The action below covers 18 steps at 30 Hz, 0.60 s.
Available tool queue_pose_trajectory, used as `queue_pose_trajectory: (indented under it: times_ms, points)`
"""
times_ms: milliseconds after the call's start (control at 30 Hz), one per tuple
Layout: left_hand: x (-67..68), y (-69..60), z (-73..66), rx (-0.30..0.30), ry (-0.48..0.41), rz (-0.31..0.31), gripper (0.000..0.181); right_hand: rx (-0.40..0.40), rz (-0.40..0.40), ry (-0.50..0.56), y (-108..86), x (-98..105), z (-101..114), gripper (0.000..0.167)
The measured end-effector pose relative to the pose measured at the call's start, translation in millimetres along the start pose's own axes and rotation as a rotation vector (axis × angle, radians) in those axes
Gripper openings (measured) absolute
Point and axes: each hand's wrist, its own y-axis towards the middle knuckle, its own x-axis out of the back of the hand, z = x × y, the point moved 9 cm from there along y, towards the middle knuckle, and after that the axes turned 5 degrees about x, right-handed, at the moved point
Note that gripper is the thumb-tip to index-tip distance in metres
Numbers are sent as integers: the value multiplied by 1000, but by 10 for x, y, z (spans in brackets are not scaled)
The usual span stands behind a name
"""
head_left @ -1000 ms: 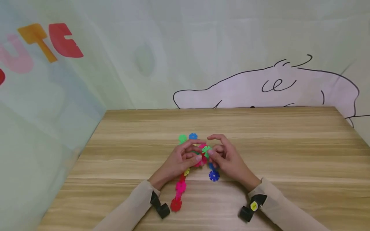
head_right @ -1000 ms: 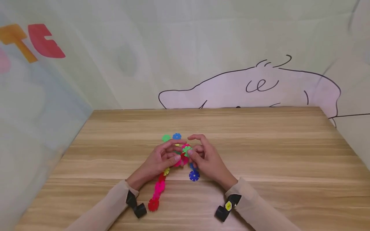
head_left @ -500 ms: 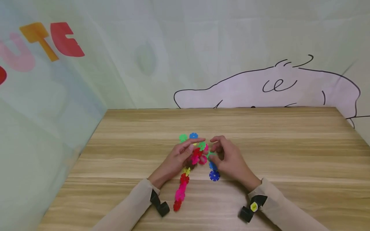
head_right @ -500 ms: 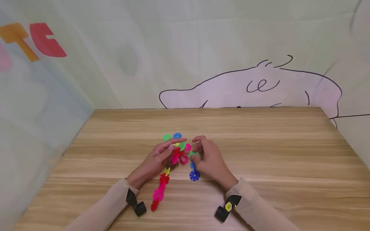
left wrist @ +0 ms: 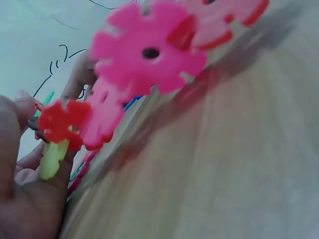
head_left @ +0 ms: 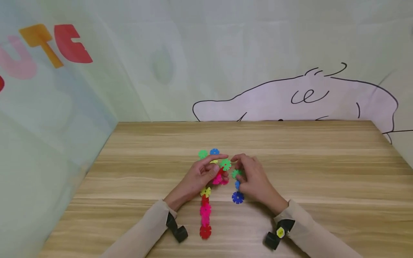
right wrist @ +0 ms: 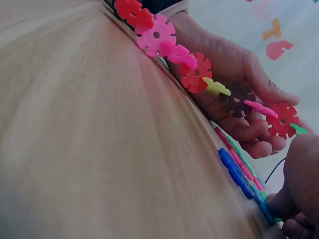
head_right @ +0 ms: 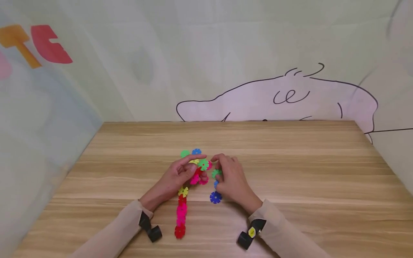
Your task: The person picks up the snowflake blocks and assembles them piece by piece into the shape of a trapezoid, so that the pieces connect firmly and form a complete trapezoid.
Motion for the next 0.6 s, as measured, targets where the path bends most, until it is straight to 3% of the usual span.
queue_pose_trajectory:
  times_ms: [167, 333, 600]
  points:
    - [4, -16, 14, 5, -4, 6, 40, -49, -27, 134, -5, 25, -58, 57]
    - [24, -25, 29, 24, 16, -12, 40, -85, -132, 306, -7, 128, -104, 48]
    - [18, -25, 37, 34, 6, 7, 43, -91, -240, 411, -38, 216, -85, 26]
